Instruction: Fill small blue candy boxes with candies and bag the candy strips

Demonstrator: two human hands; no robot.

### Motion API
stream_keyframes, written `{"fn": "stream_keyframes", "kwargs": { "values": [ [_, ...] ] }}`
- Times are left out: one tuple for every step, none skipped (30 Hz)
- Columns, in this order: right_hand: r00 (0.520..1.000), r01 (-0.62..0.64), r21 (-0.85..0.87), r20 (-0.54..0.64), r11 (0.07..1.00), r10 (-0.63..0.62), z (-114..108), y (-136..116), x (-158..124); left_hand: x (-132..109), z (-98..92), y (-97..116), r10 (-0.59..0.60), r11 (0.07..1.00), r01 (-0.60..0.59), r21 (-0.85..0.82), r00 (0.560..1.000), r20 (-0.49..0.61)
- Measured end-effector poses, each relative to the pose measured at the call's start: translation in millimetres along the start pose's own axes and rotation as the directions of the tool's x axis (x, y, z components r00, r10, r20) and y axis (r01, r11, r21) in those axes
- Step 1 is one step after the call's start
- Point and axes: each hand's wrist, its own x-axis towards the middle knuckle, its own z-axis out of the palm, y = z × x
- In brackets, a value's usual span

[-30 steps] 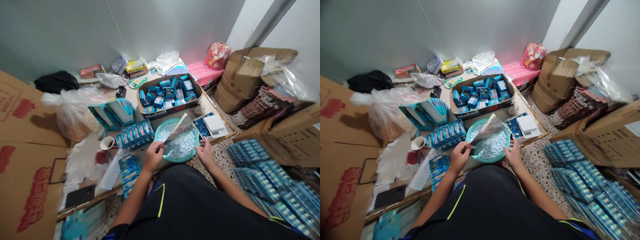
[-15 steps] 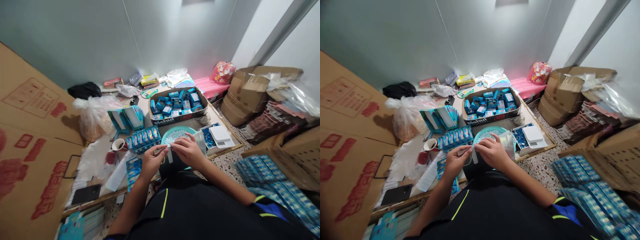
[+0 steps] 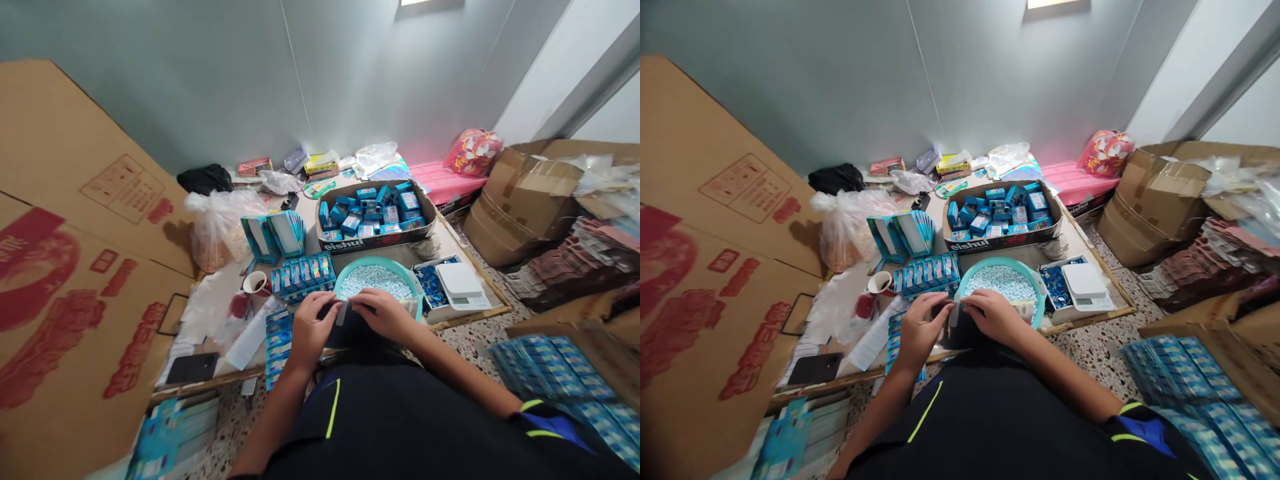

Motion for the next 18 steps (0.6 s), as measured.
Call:
{"fn": "stream_keyframes", "kwargs": {
  "values": [
    [1.0,-0.011,0.018,-0.002,1.0,0.011,-1,-1,1,0,-1.5,-1,0.086,0.994,-0.085,0.068,0.996,-0.006],
    [1.0,-0.023,0.036,-0.005,0.999,0.023,-2,-3,3,0,-2.9,-2,0.161,0.978,-0.16,0.135,0.987,0.0],
    [0.999,-0.033,0.053,-0.01,0.998,0.033,-4,-4,4,0,-4.2,-4,0.228,0.953,-0.226,0.201,0.974,0.016],
    [0.999,-0.04,0.069,-0.01,0.997,0.041,-5,-4,6,0,-5.5,-6,0.287,0.921,-0.285,0.265,0.957,0.034],
    [0.999,-0.045,0.082,-0.005,0.996,0.046,-7,-4,7,1,-6.6,-9,0.34,0.885,-0.337,0.323,0.939,0.049],
    [0.999,-0.046,0.091,0.0,0.995,0.047,-9,-4,9,1,-7.5,-11,0.391,0.845,-0.383,0.372,0.919,0.057],
    [0.999,-0.048,0.096,0.011,0.994,0.047,-10,-3,10,1,-8.2,-13,0.438,0.808,-0.422,0.412,0.897,0.06],
    [0.999,-0.049,0.095,0.022,0.994,0.047,-11,-2,11,2,-8.7,-15,0.48,0.774,-0.454,0.441,0.875,0.058],
    [0.998,-0.049,0.088,0.035,0.995,0.046,-12,-1,11,2,-9.0,-16,0.513,0.749,-0.478,0.459,0.857,0.054],
    [0.998,-0.046,0.076,0.05,0.996,0.042,-12,0,11,2,-9.0,-17,0.535,0.733,-0.493,0.469,0.843,0.051],
    [0.998,-0.038,0.064,0.061,0.997,0.034,-12,1,12,2,-8.9,-17,0.545,0.724,-0.501,0.474,0.837,0.051],
    [0.997,-0.03,0.053,0.07,0.998,0.026,-12,2,12,1,-8.6,-17,0.545,0.722,-0.502,0.476,0.836,0.054],
    [0.997,-0.022,0.044,0.079,0.999,0.019,-12,3,12,1,-8.2,-17,0.538,0.726,-0.497,0.476,0.841,0.058],
    [0.996,-0.018,0.038,0.087,0.999,0.015,-11,3,12,0,-7.6,-16,0.528,0.731,-0.49,0.475,0.847,0.061],
    [0.996,-0.018,0.037,0.093,0.999,0.015,-11,3,12,0,-6.9,-16,0.517,0.737,-0.481,0.475,0.854,0.062],
    [0.996,-0.021,0.041,0.092,0.999,0.017,-11,2,13,-1,-6.1,-15,0.51,0.742,-0.472,0.477,0.859,0.057],
    [0.996,-0.029,0.048,0.086,0.998,0.024,-12,1,14,-1,-5.2,-15,0.506,0.744,-0.465,0.48,0.861,0.05],
    [0.997,-0.038,0.056,0.076,0.998,0.034,-12,0,15,-1,-4.2,-15,0.507,0.744,-0.462,0.483,0.861,0.042]
  ]
}}
